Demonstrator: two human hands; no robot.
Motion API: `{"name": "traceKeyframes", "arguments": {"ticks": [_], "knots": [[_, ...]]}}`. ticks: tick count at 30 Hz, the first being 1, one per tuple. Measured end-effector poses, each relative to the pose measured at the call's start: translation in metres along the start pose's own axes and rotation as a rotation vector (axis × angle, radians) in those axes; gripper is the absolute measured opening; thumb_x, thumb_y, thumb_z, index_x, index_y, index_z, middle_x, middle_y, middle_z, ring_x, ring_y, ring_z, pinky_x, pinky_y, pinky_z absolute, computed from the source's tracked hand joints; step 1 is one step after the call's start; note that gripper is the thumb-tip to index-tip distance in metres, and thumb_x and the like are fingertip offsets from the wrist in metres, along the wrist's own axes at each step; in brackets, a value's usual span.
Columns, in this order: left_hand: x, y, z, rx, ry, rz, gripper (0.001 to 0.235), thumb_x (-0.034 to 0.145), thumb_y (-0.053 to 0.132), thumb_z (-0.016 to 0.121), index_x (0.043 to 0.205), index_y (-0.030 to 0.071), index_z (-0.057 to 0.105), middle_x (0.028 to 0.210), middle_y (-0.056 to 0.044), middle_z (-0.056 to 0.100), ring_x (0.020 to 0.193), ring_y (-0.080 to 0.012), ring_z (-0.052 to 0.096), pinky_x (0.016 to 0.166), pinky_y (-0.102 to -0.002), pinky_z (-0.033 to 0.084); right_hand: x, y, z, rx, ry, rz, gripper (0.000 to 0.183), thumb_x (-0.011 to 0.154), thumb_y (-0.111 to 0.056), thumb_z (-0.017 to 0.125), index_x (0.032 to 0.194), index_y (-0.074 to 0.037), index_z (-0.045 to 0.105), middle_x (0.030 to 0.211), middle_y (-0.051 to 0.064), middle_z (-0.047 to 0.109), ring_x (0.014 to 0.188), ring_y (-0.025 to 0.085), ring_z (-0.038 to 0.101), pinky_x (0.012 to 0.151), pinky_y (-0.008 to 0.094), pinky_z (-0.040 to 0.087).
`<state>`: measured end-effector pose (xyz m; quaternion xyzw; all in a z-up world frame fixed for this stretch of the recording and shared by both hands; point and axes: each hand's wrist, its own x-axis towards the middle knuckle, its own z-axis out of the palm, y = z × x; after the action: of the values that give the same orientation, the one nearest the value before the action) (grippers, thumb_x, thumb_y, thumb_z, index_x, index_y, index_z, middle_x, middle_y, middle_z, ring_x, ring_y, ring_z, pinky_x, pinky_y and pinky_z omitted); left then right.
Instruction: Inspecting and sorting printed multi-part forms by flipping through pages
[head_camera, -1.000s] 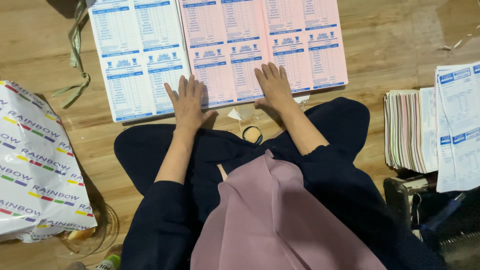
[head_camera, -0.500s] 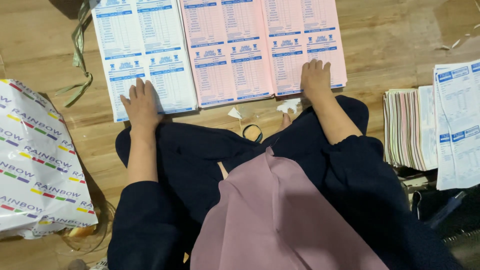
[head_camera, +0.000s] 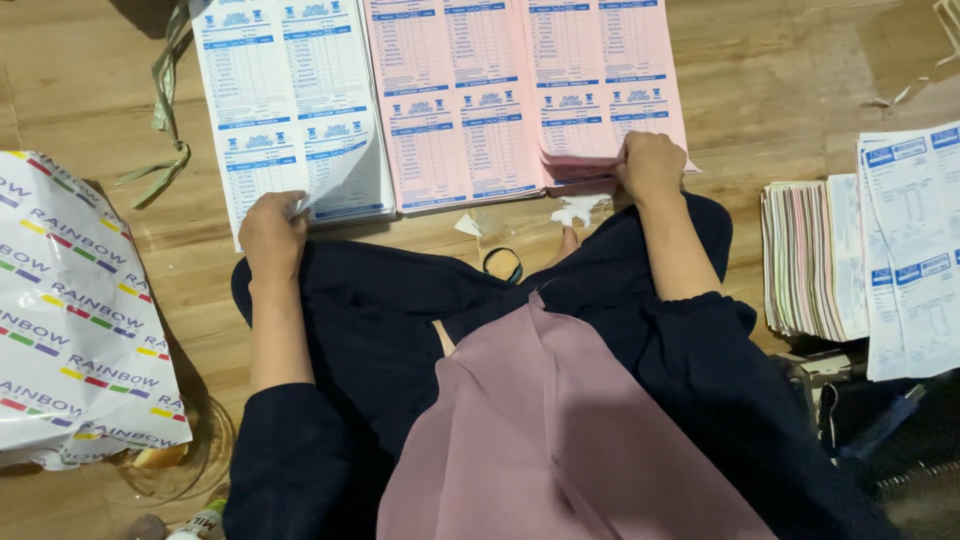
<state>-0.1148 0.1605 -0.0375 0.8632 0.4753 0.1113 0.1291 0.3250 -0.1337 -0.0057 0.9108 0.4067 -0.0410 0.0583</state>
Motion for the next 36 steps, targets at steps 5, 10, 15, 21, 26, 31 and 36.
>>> {"name": "traceKeyframes", "arguments": {"ticks": [5, 10, 15, 21, 26, 31, 36], "knots": [[0.0, 0.024, -0.026, 0.012, 0.039, 0.011, 0.02, 0.084, 0.015, 0.062, 0.1, 0.025, 0.069, 0.088, 0.001, 0.063, 0.079, -0.0247, 0.063, 0.067, -0.04, 0.052, -0.005, -0.002, -0.006, 0.055, -0.201, 0.046, 0.014, 0.068, -0.022, 0.074, 0.082, -0.021, 0.071, 0.076, 0.01, 0.067, 0.083, 0.033, 0.064, 0.067, 0.046, 0.049], [0.0, 0.058, -0.055, -0.21, 0.356, 0.27, 0.053, 0.077, -0.013, 0.059, 0.124, 0.012, 0.059, 0.112, -0.019, 0.057, 0.098, -0.0377, 0.056, 0.081, -0.045, 0.047, -0.016, -0.003, -0.031, 0.258, -0.09, 0.107, 0.017, 0.073, -0.026, 0.067, 0.081, -0.011, 0.068, 0.071, 0.016, 0.065, 0.079, 0.039, 0.063, 0.067, 0.047, 0.048], [0.015, 0.123, -0.036, -0.116, 0.457, 0.414, 0.043, 0.082, -0.003, 0.058, 0.12, 0.017, 0.058, 0.112, -0.011, 0.059, 0.099, -0.0293, 0.058, 0.082, -0.038, 0.047, -0.008, 0.005, -0.022, 0.541, 0.086, 0.127, 0.018, 0.07, -0.023, 0.069, 0.08, -0.011, 0.06, 0.069, 0.011, 0.06, 0.077, 0.035, 0.062, 0.067, 0.045, 0.047], [0.02, 0.178, 0.018, 0.0, 0.269, 0.61, 0.067, 0.075, -0.016, 0.061, 0.131, 0.014, 0.042, 0.128, -0.015, 0.05, 0.112, -0.0334, 0.053, 0.091, -0.045, 0.049, -0.004, 0.002, -0.027, 0.652, 0.284, 0.037, 0.015, 0.074, -0.014, 0.052, 0.089, -0.015, 0.055, 0.075, 0.009, 0.059, 0.069, 0.03, 0.054, 0.057, 0.04, 0.038], [0.009, 0.2, 0.058, 0.08, 0.22, 0.716, 0.069, 0.072, -0.012, 0.063, 0.132, 0.013, 0.04, 0.132, -0.013, 0.045, 0.117, -0.0337, 0.047, 0.093, -0.048, 0.044, -0.003, -0.013, -0.034, 0.727, 0.397, -0.036, 0.044, 0.07, -0.005, 0.043, 0.107, -0.018, 0.063, 0.092, 0.007, 0.067, 0.081, 0.028, 0.062, 0.064, 0.037, 0.045], [0.0, 0.205, 0.089, 0.168, 0.094, 0.745, 0.058, 0.081, -0.001, 0.057, 0.134, 0.013, 0.037, 0.134, -0.015, 0.04, 0.119, -0.0351, 0.043, 0.093, -0.049, 0.041, -0.003, -0.054, -0.052, 0.555, 0.728, -0.397, 0.017, 0.093, -0.019, 0.057, 0.106, -0.009, 0.062, 0.088, 0.008, 0.069, 0.067, 0.018, 0.067, 0.046, 0.026, 0.056], [0.004, 0.205, 0.11, 0.2, -0.113, 0.746, 0.058, 0.082, 0.007, 0.053, 0.136, 0.014, 0.032, 0.14, -0.016, 0.03, 0.125, -0.0375, 0.032, 0.098, -0.055, 0.032, 0.008, -0.084, -0.034, 0.388, 0.745, -0.638, 0.043, 0.081, -0.012, 0.074, 0.118, -0.015, 0.053, 0.103, 0.01, 0.067, 0.086, 0.025, 0.069, 0.062, 0.03, 0.062]]}}
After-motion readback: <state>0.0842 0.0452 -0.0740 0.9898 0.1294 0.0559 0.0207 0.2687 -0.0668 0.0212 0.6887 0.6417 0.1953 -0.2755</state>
